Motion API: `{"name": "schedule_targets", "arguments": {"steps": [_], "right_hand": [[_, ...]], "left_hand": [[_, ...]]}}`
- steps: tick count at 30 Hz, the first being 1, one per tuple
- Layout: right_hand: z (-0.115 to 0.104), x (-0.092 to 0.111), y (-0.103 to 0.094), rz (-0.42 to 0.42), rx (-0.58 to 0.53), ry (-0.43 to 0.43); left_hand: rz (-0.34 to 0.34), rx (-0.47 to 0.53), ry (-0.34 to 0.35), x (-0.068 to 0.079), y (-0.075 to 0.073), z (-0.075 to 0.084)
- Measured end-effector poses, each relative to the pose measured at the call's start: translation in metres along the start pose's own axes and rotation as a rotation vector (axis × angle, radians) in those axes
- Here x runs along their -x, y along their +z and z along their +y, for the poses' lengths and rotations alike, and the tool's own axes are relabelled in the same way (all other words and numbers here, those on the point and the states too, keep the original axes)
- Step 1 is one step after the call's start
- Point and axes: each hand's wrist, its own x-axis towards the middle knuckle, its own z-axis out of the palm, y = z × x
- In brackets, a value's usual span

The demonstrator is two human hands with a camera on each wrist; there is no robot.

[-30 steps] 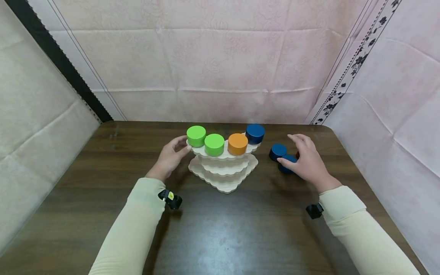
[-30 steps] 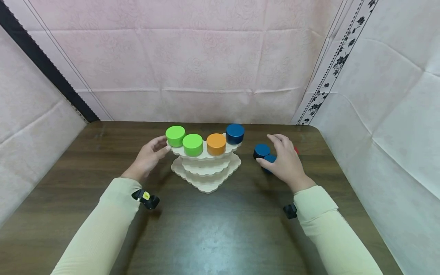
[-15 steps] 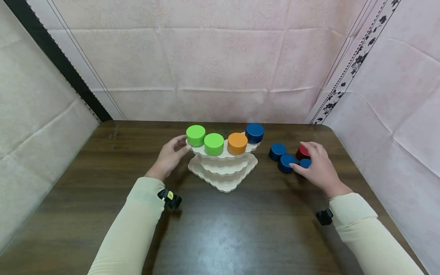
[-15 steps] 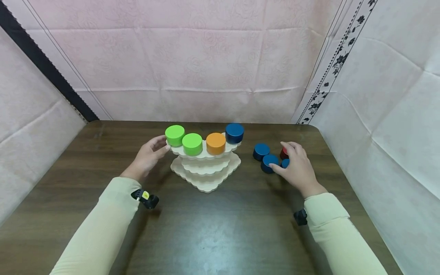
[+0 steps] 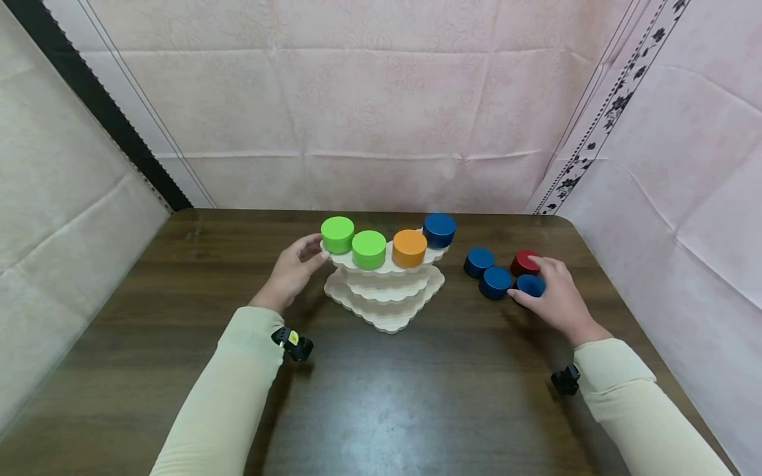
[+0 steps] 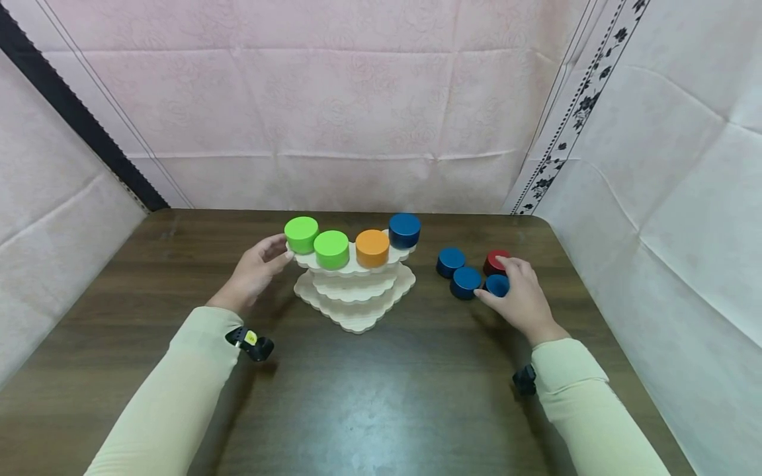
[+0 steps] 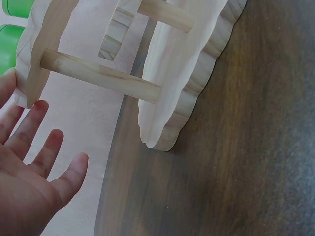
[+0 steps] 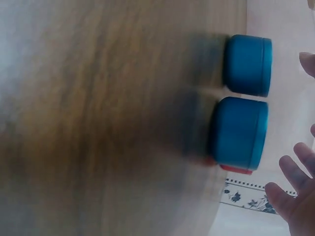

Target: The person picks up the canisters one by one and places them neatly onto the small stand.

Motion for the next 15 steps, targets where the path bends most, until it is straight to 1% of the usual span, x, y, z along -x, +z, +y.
{"name": "schedule_targets", "arguments": {"steps": [11,15], "right_hand": [[0.018,0.003,0.009,-0.039,-0.032,0.042],[0.020,0.002,0.008,-0.068,-0.054,0.082]], "left_hand": [[0.000,0.003,0.004,-0.002,0.000,-0.002],[-0.002,0.003,0.007,-0.001,0.000,-0.002]]}}
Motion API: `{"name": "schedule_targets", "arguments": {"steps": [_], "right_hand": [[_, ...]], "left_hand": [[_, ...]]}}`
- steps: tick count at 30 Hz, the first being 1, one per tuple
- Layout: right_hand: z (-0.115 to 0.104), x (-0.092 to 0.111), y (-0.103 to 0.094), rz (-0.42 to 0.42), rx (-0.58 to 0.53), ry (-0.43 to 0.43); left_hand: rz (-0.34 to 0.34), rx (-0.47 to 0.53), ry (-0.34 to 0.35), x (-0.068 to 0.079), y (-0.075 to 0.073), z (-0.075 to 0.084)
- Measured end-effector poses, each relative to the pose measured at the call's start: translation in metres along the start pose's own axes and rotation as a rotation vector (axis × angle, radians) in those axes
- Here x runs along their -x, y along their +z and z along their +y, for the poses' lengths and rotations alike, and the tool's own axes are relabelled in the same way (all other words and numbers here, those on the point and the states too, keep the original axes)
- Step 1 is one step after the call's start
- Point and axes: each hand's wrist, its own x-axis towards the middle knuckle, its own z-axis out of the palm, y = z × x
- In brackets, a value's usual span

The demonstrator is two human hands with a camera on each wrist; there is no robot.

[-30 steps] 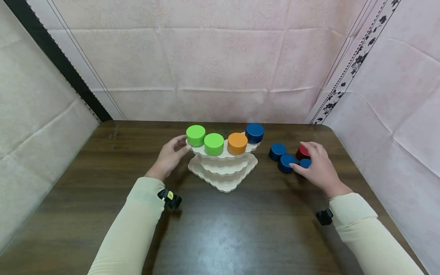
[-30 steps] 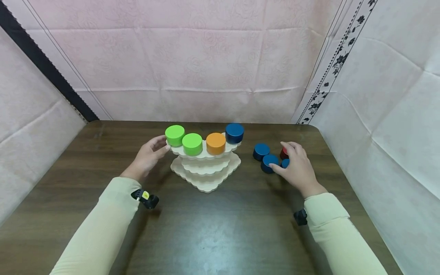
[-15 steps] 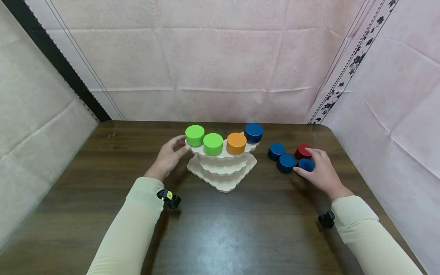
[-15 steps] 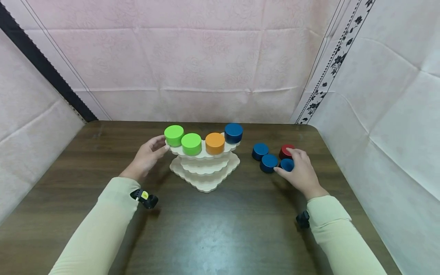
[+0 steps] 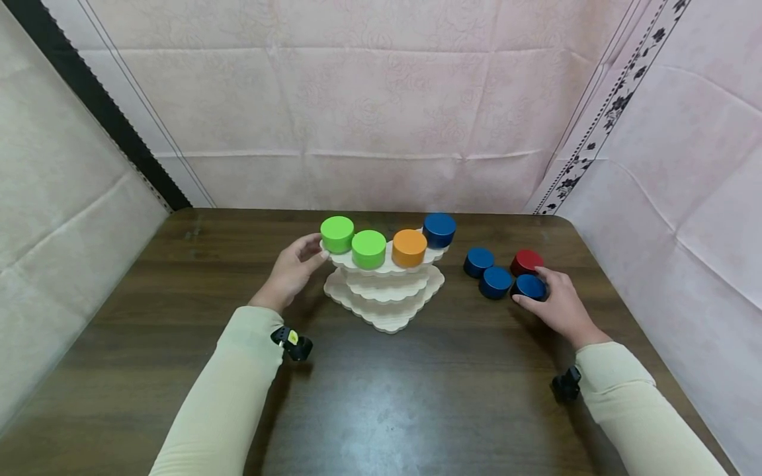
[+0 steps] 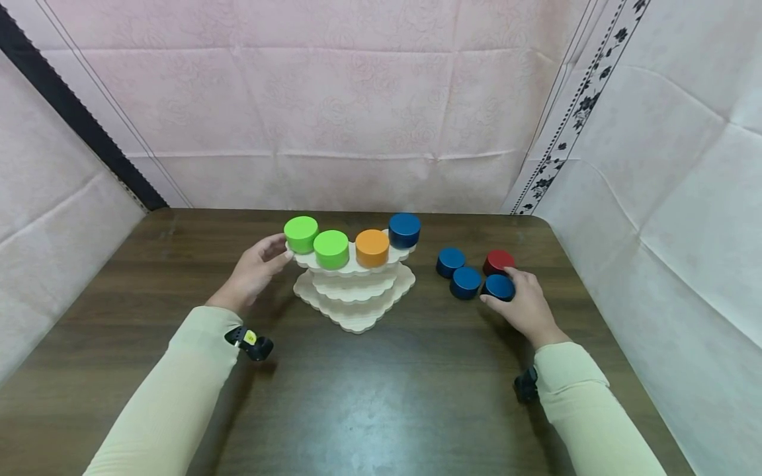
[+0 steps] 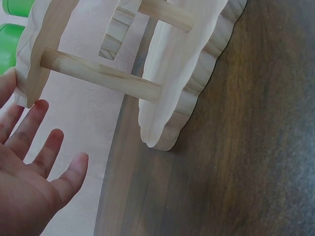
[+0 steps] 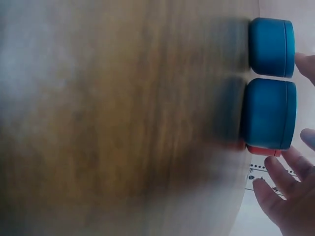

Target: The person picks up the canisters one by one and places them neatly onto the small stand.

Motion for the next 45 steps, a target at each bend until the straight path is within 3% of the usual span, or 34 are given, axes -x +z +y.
{"name": "schedule_targets", "arguments": {"steps": [5,24,45], "right_hand": [[0.004,-0.001,-0.001,-0.032,-0.017,0.041],[0.015,-0.012,0.003,-0.107,-0.030,0.058],[0.013,0.000,-0.002,-0.049,-0.069,0.082]], "left_hand": [[0.001,-0.010,-0.007,0.000,-0.001,0.001],[-0.006,-0.029,-0.038,0.001,-0.003,0.000],[-0.007,-0.022,-0.012,0.002,-0.001,0.002]]}}
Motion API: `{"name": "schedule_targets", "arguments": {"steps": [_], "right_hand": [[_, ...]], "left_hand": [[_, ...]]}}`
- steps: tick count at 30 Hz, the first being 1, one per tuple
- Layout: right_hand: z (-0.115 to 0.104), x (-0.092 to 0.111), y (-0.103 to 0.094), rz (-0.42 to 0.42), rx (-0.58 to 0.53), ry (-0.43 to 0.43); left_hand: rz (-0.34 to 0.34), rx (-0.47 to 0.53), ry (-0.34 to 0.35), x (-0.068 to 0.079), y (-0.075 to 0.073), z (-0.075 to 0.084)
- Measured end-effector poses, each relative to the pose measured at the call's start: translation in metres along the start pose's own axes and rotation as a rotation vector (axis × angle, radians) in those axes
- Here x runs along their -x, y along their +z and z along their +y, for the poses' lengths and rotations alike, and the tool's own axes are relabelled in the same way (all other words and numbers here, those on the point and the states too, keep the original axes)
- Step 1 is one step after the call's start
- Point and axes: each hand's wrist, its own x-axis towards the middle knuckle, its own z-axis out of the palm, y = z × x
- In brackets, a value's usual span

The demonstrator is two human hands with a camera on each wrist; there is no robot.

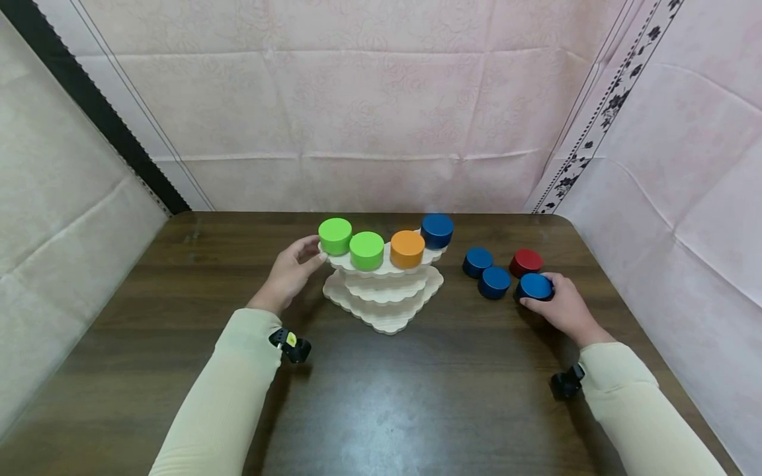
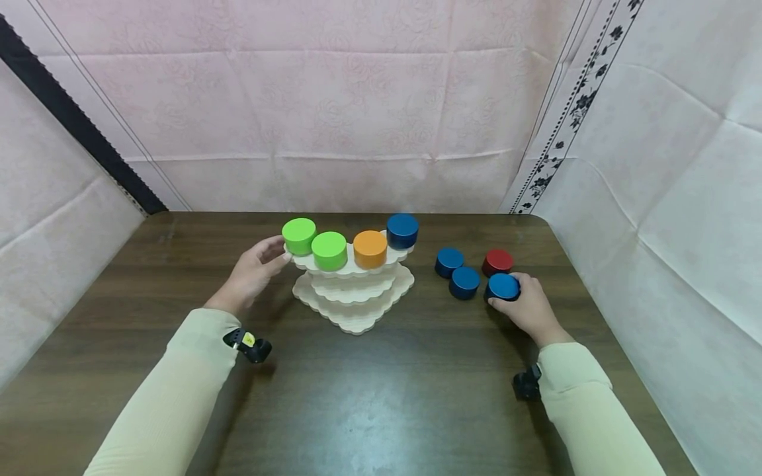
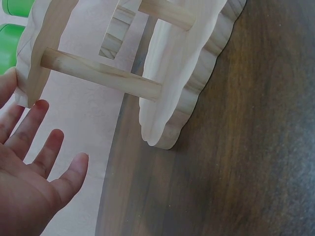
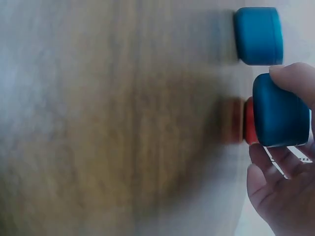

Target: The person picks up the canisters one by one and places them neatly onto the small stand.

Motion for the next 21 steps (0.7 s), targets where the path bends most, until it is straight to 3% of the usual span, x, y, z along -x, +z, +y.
{"name": "schedule_targets", "arguments": {"steps": [7,21], "right_hand": [[-0.012,0.006,-0.004,0.040,-0.010,-0.056],[-0.048,0.014,-0.003,0.034,-0.023,-0.107]], "left_hand": [[0.001,0.004,0.003,0.000,0.000,0.000],[-0.003,0.006,0.001,0.000,0.000,0.000]]}}
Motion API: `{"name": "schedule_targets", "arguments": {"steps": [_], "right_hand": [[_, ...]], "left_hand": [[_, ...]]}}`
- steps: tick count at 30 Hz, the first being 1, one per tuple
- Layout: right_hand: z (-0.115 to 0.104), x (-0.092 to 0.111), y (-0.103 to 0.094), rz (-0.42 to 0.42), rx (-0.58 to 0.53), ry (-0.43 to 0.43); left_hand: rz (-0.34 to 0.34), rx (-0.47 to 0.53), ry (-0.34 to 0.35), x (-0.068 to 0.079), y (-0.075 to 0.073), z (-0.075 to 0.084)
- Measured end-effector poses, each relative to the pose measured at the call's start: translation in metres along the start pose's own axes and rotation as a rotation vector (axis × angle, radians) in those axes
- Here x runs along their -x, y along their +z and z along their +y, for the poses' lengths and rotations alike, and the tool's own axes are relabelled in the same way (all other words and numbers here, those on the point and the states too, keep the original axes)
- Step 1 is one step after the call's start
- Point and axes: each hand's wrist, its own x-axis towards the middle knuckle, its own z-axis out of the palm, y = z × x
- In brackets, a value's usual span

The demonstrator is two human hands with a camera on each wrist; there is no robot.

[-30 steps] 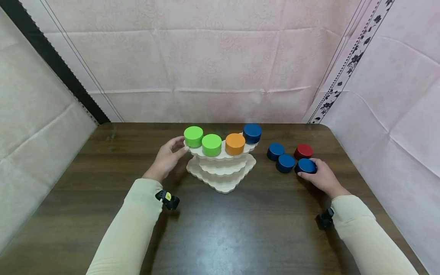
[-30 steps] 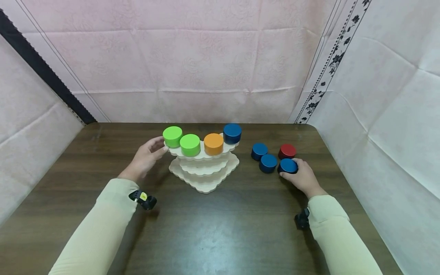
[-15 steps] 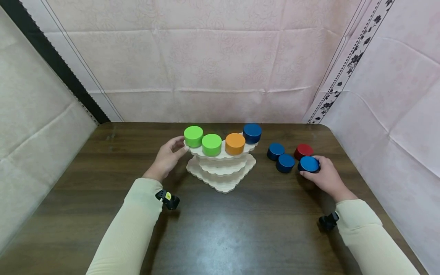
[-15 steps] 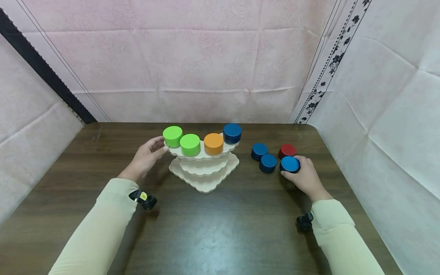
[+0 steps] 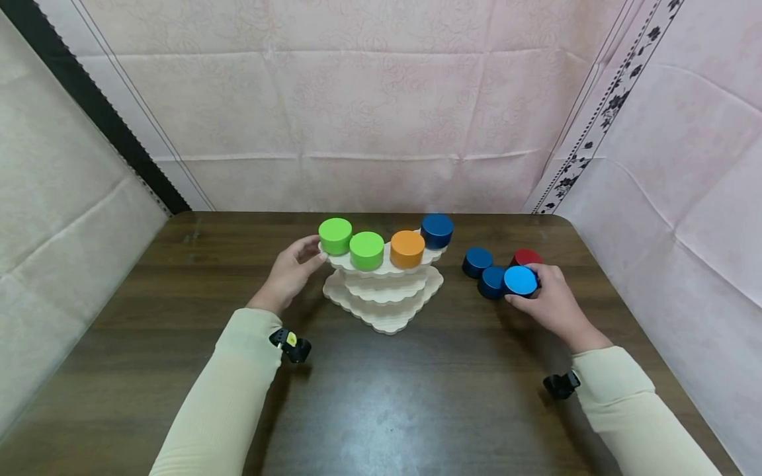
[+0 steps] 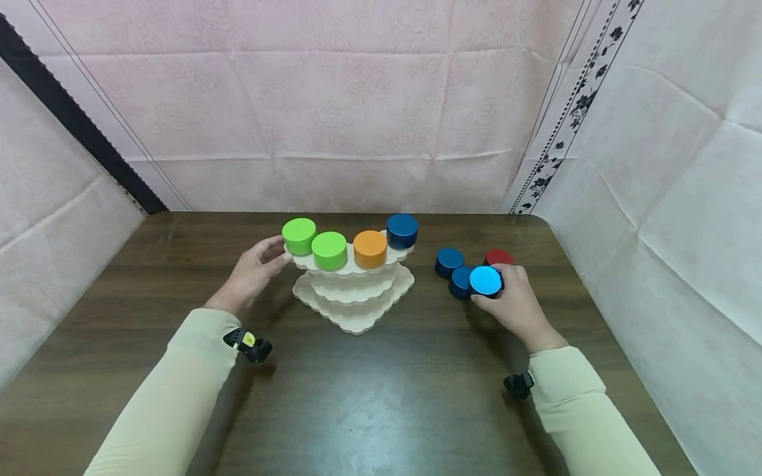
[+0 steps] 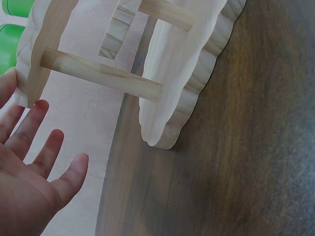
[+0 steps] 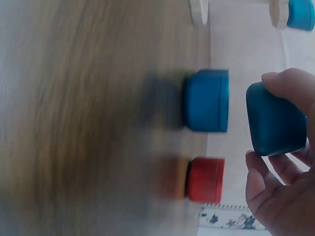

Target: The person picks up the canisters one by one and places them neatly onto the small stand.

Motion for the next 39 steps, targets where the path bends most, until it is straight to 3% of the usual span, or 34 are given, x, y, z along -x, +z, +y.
{"name": "schedule_targets", "arguments": {"steps": [14,31,39], "right_hand": [[-0.034,0.002,0.021,-0.018,-0.064,-0.059],[-0.071,-0.009,0.051,-0.088,-0.106,-0.043],[-0.083,-0.012,0.061,-0.084,-0.110,-0.093]], "left_hand": [[0.005,0.001,-0.009,-0.001,0.001,-0.001],[0.009,0.006,-0.008,-0.001,0.000,-0.001],[0.003,0.021,-0.018,-0.001,0.000,0.001]]}}
